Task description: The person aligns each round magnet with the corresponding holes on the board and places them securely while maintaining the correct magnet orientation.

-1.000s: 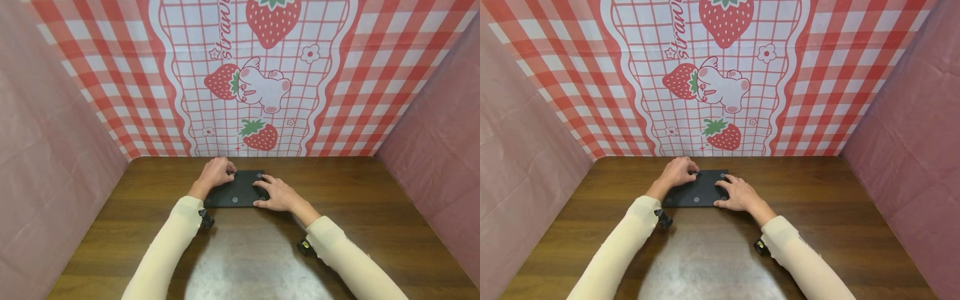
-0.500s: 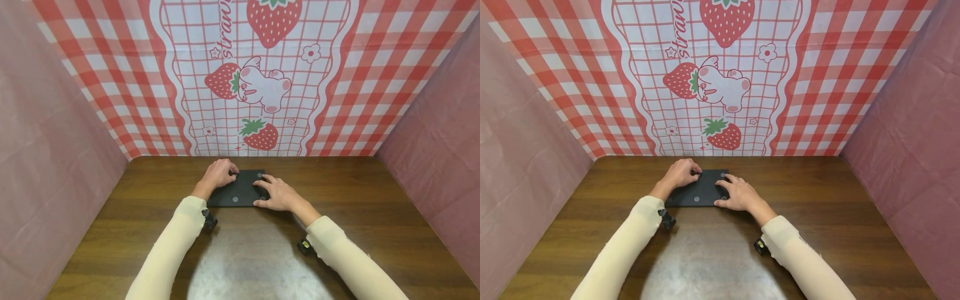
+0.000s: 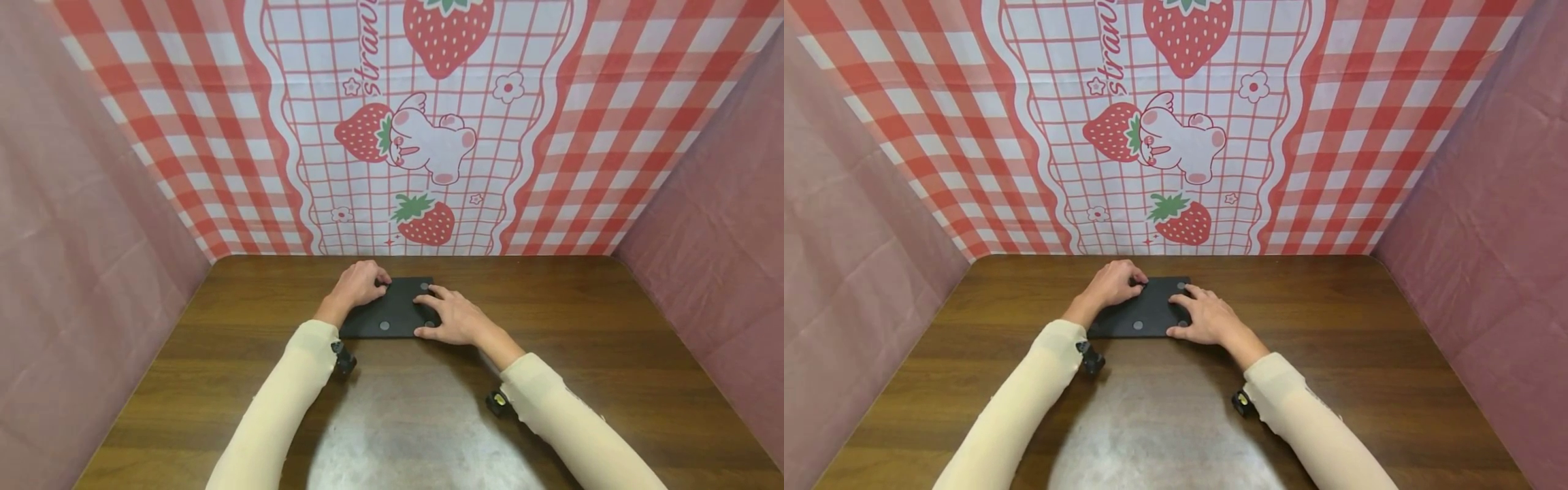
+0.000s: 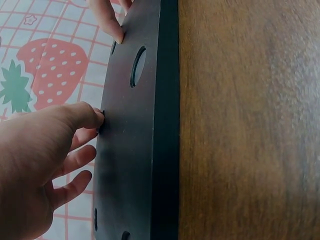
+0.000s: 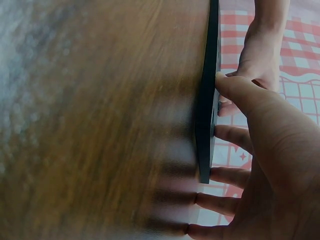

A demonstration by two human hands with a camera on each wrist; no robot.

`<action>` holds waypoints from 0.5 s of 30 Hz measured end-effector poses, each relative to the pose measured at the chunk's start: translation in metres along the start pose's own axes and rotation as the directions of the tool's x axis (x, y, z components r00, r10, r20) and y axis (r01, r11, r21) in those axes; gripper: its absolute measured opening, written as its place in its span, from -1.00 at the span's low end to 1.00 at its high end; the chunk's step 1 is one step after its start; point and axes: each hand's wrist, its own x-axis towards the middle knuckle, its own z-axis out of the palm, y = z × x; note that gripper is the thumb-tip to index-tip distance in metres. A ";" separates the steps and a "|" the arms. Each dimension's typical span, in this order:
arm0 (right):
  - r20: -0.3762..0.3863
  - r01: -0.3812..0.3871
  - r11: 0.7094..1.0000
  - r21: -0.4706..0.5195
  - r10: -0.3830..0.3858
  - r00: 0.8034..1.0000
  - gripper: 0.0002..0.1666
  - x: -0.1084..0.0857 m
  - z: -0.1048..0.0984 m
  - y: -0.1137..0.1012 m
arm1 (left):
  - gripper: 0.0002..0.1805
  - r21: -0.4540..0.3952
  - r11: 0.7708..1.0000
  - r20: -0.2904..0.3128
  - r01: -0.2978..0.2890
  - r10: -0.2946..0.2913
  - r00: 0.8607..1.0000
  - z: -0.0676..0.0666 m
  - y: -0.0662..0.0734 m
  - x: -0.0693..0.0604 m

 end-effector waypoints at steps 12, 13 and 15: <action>0.010 0.004 0.999 0.032 -0.005 1.000 -0.06 0.004 0.004 0.008 | -0.72 -0.020 1.000 0.026 0.018 -0.017 1.000 -0.003 0.002 -0.003; 0.008 0.005 1.000 0.029 -0.005 1.000 -0.06 0.004 0.005 0.009 | -0.72 -0.024 1.000 0.027 0.018 -0.017 0.999 -0.003 0.002 -0.003; 0.002 0.002 0.999 0.034 -0.002 1.000 -0.05 0.006 0.007 0.012 | -0.72 -0.035 0.999 0.024 0.025 -0.024 0.999 -0.003 0.003 -0.003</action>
